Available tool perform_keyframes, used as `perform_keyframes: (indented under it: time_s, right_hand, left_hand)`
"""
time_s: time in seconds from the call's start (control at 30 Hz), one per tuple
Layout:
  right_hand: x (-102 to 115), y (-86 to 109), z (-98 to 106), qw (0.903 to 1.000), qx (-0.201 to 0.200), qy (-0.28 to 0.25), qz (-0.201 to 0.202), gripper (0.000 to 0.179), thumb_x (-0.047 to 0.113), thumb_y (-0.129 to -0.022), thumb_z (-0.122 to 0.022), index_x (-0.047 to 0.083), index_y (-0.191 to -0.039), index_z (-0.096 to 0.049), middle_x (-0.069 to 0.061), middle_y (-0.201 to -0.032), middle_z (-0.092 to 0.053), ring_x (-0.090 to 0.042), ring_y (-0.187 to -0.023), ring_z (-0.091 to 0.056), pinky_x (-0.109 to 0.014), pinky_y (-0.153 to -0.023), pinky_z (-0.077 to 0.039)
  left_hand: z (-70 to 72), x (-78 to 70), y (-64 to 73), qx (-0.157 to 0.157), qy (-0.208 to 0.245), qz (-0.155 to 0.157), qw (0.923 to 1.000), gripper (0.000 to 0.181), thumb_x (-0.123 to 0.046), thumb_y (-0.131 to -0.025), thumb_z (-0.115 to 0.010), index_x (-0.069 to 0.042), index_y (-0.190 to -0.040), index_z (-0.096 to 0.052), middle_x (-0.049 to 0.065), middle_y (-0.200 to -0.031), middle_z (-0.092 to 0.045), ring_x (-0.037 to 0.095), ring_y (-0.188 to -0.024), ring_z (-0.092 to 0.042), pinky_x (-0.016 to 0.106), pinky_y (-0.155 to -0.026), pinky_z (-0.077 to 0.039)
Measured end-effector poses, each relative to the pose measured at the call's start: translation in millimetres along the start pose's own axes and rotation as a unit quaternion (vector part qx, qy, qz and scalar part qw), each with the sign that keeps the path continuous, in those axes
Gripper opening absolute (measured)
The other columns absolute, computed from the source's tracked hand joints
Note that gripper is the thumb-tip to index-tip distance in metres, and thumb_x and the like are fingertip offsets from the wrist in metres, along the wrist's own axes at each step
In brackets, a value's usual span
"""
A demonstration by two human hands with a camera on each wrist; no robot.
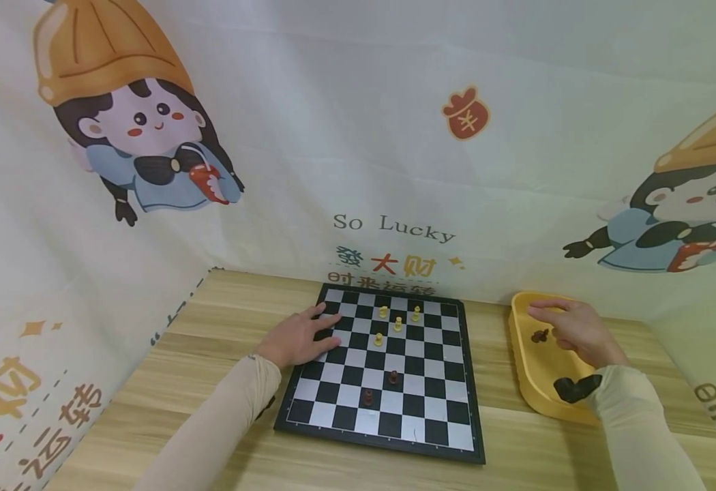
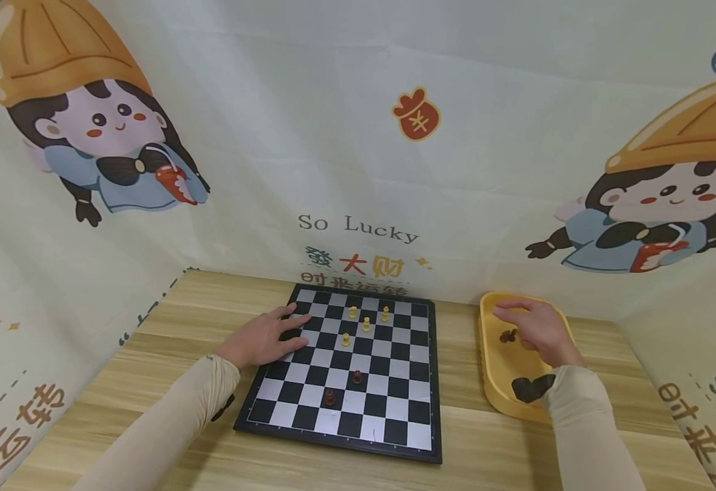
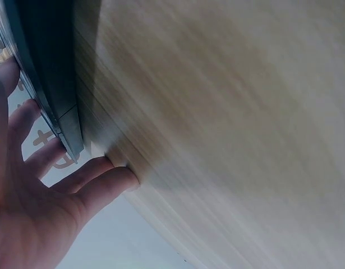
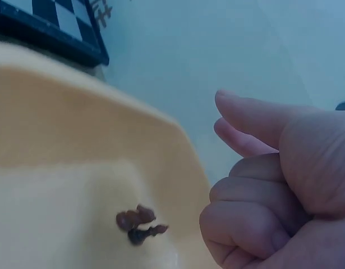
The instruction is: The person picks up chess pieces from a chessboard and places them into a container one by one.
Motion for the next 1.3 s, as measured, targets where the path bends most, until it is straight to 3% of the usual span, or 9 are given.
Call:
perform_keyframes:
  time_s: [0.13, 0.23, 0.3, 0.5, 0.63, 0.87, 1.1, 1.3]
  right_hand:
    - [10, 1.9, -3, 0.9999, 0.001, 0.005, 0.01, 0.069, 0.045, -0.1, -0.063, -0.001, -0.148, -0.047, 0.018, -0.052, -0.035, -0.003, -0.042, -0.028, -0.021, -0.043, -0.033]
    - [18, 4.5, -5, 0.9997, -0.003, 0.017, 0.016, 0.067, 0.046, -0.1, -0.063, 0.0, -0.147, -0.049, 0.019, -0.058, -0.046, -0.004, -0.041, -0.029, -0.022, -0.043, -0.033]
    - [23, 5.9, -7, 0.9994, -0.006, 0.027, 0.019, 0.065, 0.045, -0.1, -0.064, 0.001, -0.145, -0.051, 0.017, -0.059, -0.046, -0.004, -0.041, -0.029, -0.023, -0.043, -0.033]
    - [37, 7.0, -20, 0.9989, 0.0, 0.039, 0.025, 0.064, 0.044, -0.099, -0.065, 0.002, -0.145, -0.053, 0.014, -0.051, -0.031, -0.006, -0.044, -0.028, -0.024, -0.048, -0.037]
    - [46, 8.8, -29, 0.9988, 0.007, 0.038, 0.03, 0.062, 0.043, -0.099, -0.066, 0.001, -0.144, -0.054, 0.014, -0.052, -0.03, -0.006, -0.045, -0.028, -0.023, -0.049, -0.038]
    - [59, 9.5, -48, 0.9982, 0.014, 0.046, 0.036, 0.052, 0.04, -0.097, -0.069, 0.007, -0.136, -0.062, 0.011, -0.052, -0.03, -0.008, -0.043, -0.027, -0.022, -0.044, -0.029]
    - [67, 8.2, -71, 0.9972, 0.03, 0.043, 0.054, 0.053, 0.038, -0.095, -0.072, 0.007, -0.137, -0.062, 0.012, -0.051, -0.029, -0.009, -0.042, -0.028, -0.022, -0.043, -0.029]
    - [72, 7.5, -93, 0.9966, 0.044, 0.052, 0.047, 0.051, 0.04, -0.093, -0.074, 0.011, -0.134, -0.065, 0.011, -0.05, -0.029, -0.011, -0.041, -0.029, -0.023, -0.043, -0.029]
  left_hand:
    - [-0.8, 0.7, -0.7, 0.0, 0.001, -0.001, 1.0, 0.062, -0.06, -0.101, -0.049, -0.029, -0.156, -0.044, 0.012, -0.168, -0.032, 0.045, -0.147, -0.042, 0.056, -0.119, -0.04]
    - [-0.7, 0.6, -1.0, -0.001, 0.001, -0.003, 1.0, 0.063, -0.06, -0.101, -0.049, -0.029, -0.156, -0.044, 0.012, -0.168, -0.032, 0.045, -0.147, -0.042, 0.057, -0.119, -0.039]
    - [-0.7, 0.2, -1.2, -0.001, 0.002, -0.005, 1.0, 0.063, -0.06, -0.101, -0.049, -0.029, -0.156, -0.044, 0.012, -0.168, -0.032, 0.045, -0.147, -0.042, 0.057, -0.119, -0.039]
    - [-0.3, -1.1, -0.3, -0.002, 0.005, -0.008, 1.0, 0.062, -0.059, -0.102, -0.049, -0.028, -0.156, -0.044, 0.012, -0.167, -0.033, 0.045, -0.147, -0.041, 0.058, -0.119, -0.039]
    - [1.4, -1.9, 0.4, -0.002, 0.007, -0.007, 0.9999, 0.062, -0.059, -0.102, -0.049, -0.028, -0.156, -0.044, 0.012, -0.168, -0.032, 0.044, -0.148, -0.04, 0.058, -0.12, -0.037]
    - [1.1, -1.1, -0.8, 0.003, 0.007, -0.007, 0.9999, 0.063, -0.059, -0.102, -0.049, -0.028, -0.156, -0.044, 0.013, -0.168, -0.032, 0.044, -0.149, -0.039, 0.059, -0.12, -0.036]
    - [0.3, 1.4, -1.7, 0.015, 0.012, -0.001, 0.9998, 0.067, -0.062, -0.1, -0.051, -0.027, -0.156, -0.044, 0.014, -0.168, -0.03, 0.045, -0.149, -0.039, 0.058, -0.12, -0.037]
    - [1.1, 0.5, -1.3, 0.021, 0.015, 0.0, 0.9997, 0.068, -0.063, -0.099, -0.051, -0.028, -0.156, -0.044, 0.013, -0.169, -0.029, 0.044, -0.15, -0.037, 0.056, -0.121, -0.036]
Point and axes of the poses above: each hand's wrist, its own y-axis away from the middle knuckle, its own z-axis out of the back of the hand, x = y × z, the point moved 7 cm from there along -y, towards the middle knuckle
